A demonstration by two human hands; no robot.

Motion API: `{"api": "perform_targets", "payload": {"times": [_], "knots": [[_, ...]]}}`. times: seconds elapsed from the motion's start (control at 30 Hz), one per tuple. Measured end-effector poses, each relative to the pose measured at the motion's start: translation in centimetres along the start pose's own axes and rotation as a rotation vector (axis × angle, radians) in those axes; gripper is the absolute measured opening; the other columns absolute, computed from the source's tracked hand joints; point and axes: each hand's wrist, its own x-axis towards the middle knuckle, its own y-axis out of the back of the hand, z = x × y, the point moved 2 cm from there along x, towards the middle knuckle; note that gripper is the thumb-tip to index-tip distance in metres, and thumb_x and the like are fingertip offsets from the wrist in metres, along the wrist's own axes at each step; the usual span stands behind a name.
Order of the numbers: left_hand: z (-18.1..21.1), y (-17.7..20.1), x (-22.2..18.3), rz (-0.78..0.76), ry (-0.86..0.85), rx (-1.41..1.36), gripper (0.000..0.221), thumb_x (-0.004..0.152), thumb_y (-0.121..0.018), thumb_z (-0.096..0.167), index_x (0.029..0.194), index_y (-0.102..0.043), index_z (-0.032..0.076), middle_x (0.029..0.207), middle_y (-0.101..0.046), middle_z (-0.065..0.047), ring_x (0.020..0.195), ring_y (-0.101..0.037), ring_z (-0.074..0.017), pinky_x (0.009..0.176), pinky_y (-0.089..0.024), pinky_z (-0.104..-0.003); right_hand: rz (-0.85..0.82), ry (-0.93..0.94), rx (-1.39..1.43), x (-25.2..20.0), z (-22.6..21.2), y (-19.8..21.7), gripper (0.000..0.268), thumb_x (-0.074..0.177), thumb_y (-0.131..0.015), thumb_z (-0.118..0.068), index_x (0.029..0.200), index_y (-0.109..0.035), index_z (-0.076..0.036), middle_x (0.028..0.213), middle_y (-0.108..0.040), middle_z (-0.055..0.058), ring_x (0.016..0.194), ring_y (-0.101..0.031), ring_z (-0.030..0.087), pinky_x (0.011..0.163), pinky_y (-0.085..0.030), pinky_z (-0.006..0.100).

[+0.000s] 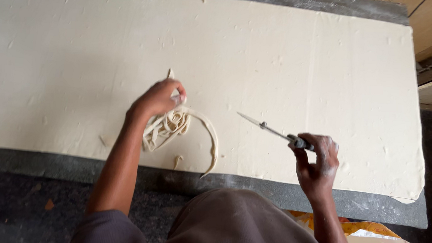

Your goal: The person cuts strips from a large sheet of dough using a roller cutter, gathers the trimmed edges by hand, and then continues cutting parallel vertical lines across the remaining dough.

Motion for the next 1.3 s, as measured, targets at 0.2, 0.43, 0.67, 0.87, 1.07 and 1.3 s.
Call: {"api": "perform_targets", "payload": {"times": [0.2,0.43,0.67,0.87,1.07,1.3], "knots": [[-0.5,-0.5,4.1,0.048,0.038,-0.194,0.021,0.094,-0.072,0.028,0.108,-0.069,0.013,0.121,-0.070,-0.009,0.115,-0.063,-0.0277,0.096,-0.051,-0.043,0.007,-0.081,-0.071,-1.3,0.4,0.5,0.031,0.085,-0.083,-0.008,0.112,-0.068,-0.009,0.097,-0.074,0.003,0.090,-0.065,0.016,0.081,-0.044,0.036],[-0.8,-3.8,14.5,0.272,-0.062,-0.455,0.016,0.093,-0.073,0.024,0.101,-0.074,0.011,0.104,-0.078,-0.007,0.104,-0.071,-0.0214,0.089,-0.055,-0.037,-0.030,-0.233,-0.080,0.7,0.0,-1.4,0.031,0.082,-0.084,-0.008,0.109,-0.069,-0.010,0.097,-0.073,0.002,0.090,-0.067,0.017,0.083,-0.048,0.034],[-3.8,-5.9,31.9,0.481,0.046,-0.307,0.022,0.088,-0.076,0.025,0.104,-0.073,0.010,0.105,-0.076,-0.010,0.100,-0.070,-0.0287,0.088,-0.055,-0.042,-0.108,-0.309,-0.205,4.5,1.8,-4.7,0.030,0.078,-0.085,-0.009,0.105,-0.069,-0.009,0.093,-0.074,0.003,0.088,-0.069,0.018,0.085,-0.048,0.037],[-7.0,-5.2,47.5,0.708,0.145,-0.094,0.040,0.086,-0.083,0.032,0.110,-0.067,0.004,0.122,-0.059,-0.019,0.117,-0.051,-0.0381,0.087,-0.049,-0.055,-0.185,-0.402,-0.262,6.4,5.3,-7.9,0.029,0.077,-0.085,-0.012,0.102,-0.071,-0.010,0.092,-0.074,0.002,0.087,-0.070,0.016,0.086,-0.050,0.036],[-10.5,-7.2,54.1,0.961,0.064,0.088,0.022,0.081,-0.087,0.015,0.095,-0.074,0.006,0.128,-0.059,-0.019,0.122,-0.048,-0.0359,0.098,-0.042,-0.054,-0.205,-0.564,-0.249,6.6,7.5,-9.3,0.028,0.076,-0.085,-0.010,0.101,-0.071,-0.009,0.091,-0.074,0.003,0.087,-0.071,0.016,0.079,-0.056,0.032],[-8.4,-4.2,50.8,0.839,-0.094,-0.087,0.013,0.086,-0.081,0.003,0.095,-0.072,0.008,0.104,-0.071,-0.009,0.105,-0.064,-0.0336,0.086,-0.048,-0.052,-0.189,-0.443,-0.276,6.9,6.0,-8.1,0.030,0.077,-0.085,-0.010,0.103,-0.070,-0.008,0.096,-0.075,0.005,0.090,-0.071,0.018,0.079,-0.056,0.034]]}}
